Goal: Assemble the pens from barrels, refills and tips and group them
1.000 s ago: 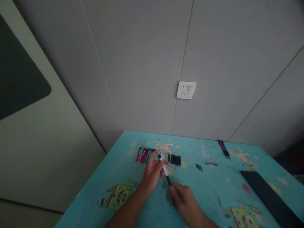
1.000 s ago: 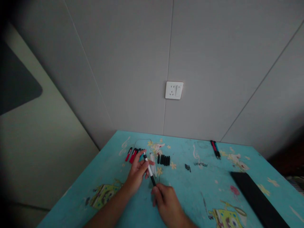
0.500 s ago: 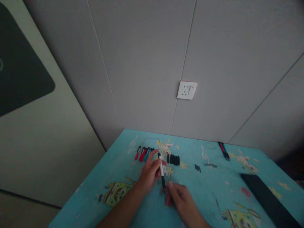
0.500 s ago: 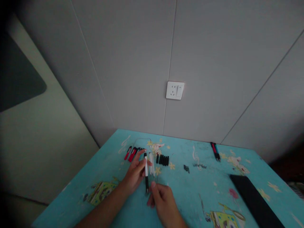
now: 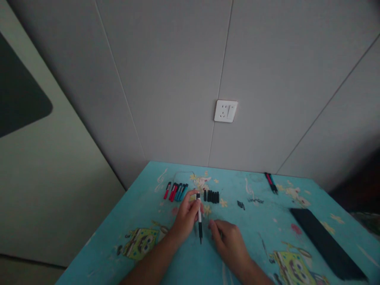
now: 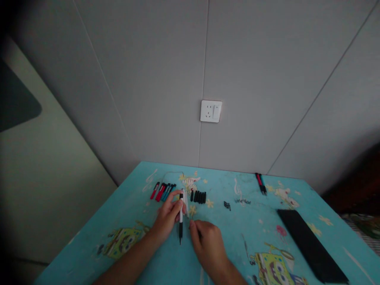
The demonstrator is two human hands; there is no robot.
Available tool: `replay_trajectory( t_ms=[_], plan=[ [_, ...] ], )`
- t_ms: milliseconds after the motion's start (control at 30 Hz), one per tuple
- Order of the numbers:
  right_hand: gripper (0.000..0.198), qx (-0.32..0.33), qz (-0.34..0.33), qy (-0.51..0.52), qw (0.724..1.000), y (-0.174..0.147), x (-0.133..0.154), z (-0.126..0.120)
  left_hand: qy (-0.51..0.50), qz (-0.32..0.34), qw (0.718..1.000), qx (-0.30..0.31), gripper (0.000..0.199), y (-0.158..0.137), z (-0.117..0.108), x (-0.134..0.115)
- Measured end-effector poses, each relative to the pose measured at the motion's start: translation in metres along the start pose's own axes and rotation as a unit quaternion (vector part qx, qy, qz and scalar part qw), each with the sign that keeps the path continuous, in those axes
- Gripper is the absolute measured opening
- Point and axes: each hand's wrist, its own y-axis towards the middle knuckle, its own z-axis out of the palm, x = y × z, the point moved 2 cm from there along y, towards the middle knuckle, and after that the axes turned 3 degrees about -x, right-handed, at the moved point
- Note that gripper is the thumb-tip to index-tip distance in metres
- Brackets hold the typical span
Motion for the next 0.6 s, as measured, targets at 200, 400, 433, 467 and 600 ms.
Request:
replay_trajectory(
  t_ms=[200,400,433,467,600],
  plan=[
    [0.034,0.01,-0.071,-0.087,0.994,-0.007,0.01,0.006,0.016,0.019,0.999,-0.041,0.056,0.003,-0.007,0.007],
    [0.022,0.013,-0.071,-0.132,0.989,-0.007,0.015,0.007,0.038,0.022,0.999,-0.025,0.064,-0.002,-0.004,0.007],
    [0.022,0.012,-0.065,-0.134,0.989,-0.007,0.014,0.007,0.039,0.026,0.999,-0.026,0.065,-0.003,-0.003,0.006],
    [0.021,0.01,-0.059,-0.135,0.989,-0.006,0.013,0.007,0.039,0.032,0.998,-0.027,0.066,-0.004,-0.001,0.005],
    [0.015,0.0,-0.043,-0.143,0.989,-0.003,0.008,0.006,0.024,0.046,0.999,-0.013,0.069,-0.004,0.0,0.004]
  ],
)
